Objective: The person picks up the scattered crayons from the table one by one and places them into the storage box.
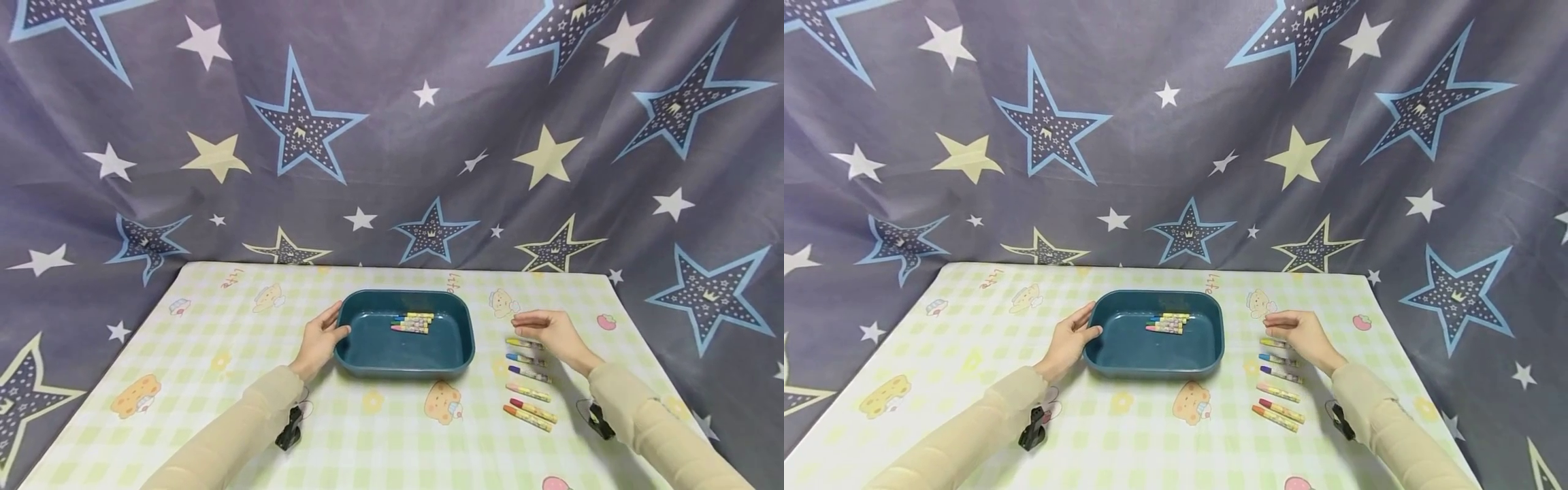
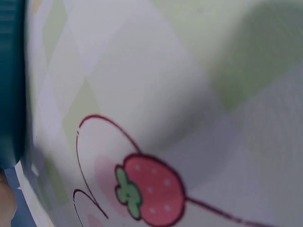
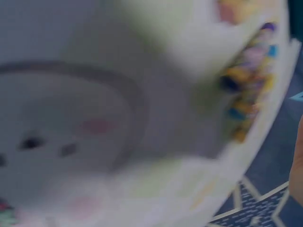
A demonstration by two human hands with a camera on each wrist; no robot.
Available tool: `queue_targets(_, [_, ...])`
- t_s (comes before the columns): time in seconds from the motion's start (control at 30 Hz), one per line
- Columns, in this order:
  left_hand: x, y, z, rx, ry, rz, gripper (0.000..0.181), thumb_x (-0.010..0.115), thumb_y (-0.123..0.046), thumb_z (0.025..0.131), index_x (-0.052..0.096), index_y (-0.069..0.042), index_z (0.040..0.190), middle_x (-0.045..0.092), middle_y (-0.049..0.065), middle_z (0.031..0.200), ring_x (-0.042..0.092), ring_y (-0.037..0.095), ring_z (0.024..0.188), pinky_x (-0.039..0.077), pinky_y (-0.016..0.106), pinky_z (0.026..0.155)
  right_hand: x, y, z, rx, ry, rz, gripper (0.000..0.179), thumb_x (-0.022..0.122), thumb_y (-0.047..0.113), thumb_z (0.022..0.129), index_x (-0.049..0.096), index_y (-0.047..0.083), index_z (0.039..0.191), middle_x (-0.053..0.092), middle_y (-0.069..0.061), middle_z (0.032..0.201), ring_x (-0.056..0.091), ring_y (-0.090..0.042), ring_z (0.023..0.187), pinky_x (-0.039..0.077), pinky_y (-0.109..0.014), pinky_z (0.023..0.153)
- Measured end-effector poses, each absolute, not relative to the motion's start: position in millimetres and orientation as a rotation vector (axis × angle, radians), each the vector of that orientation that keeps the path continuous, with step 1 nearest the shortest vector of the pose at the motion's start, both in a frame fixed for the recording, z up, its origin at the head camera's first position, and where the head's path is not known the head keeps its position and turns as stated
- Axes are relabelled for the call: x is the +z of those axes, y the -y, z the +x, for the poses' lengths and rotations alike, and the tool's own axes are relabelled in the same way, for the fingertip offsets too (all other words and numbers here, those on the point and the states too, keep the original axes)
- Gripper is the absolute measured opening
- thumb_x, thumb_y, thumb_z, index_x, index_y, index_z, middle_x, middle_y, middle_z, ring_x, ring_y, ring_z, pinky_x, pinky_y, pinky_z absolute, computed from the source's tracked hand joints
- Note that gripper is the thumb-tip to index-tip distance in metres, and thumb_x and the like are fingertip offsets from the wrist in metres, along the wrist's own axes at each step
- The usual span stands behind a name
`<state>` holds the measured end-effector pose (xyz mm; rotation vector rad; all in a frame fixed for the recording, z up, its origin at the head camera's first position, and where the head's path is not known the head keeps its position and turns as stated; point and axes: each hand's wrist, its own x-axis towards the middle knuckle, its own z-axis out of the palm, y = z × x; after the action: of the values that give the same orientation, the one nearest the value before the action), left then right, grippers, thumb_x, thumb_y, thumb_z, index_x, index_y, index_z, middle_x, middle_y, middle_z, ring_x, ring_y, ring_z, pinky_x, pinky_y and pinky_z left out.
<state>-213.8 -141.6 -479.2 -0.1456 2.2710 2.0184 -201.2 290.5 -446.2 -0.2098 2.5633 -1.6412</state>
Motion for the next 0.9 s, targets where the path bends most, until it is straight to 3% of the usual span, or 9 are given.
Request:
queue_targets(0.3, [-481.6,139.7,-212.4,2.011,-2.270,-0.160,0.060,0.058,-0.001,0.085,0.038,-0.011,0.141,0.042,0.016,0.140,0.040,0.027,0.130,0.041,0.030,0.101,-481.5,-321.2,-194.5,-1.651,-2.585,-0.088,0.042,0.068,0.006,0.080,0.056,-0.012,0.116,0.062,-0.027,0.109,0.066,-0.003,0.084,0.053,-0.014,0.077])
queue_targets(0.67, [-478.4,140.2,-213.1,1.996,-2.283,-0.156,0.061,0.057,-0.002,0.085,0.036,-0.010,0.142,0.040,0.017,0.141,0.039,0.028,0.130,0.041,0.033,0.102,-493.8,-324.0,-196.8,-1.617,-2.561,-0.022,0.049,0.072,0.016,0.078,0.057,-0.007,0.118,0.063,-0.021,0.111,0.064,0.002,0.086,0.051,-0.011,0.078])
queue_targets(0.9, [-477.1,141.7,-212.4,2.004,-2.280,-0.182,0.060,0.058,-0.003,0.085,0.038,-0.013,0.141,0.042,0.014,0.140,0.041,0.024,0.129,0.041,0.031,0.101,-495.4,-316.9,-197.7,-1.501,-2.682,-0.092,0.034,0.068,0.006,0.080,0.062,-0.007,0.111,0.065,-0.023,0.105,0.064,0.000,0.080,0.055,-0.016,0.069])
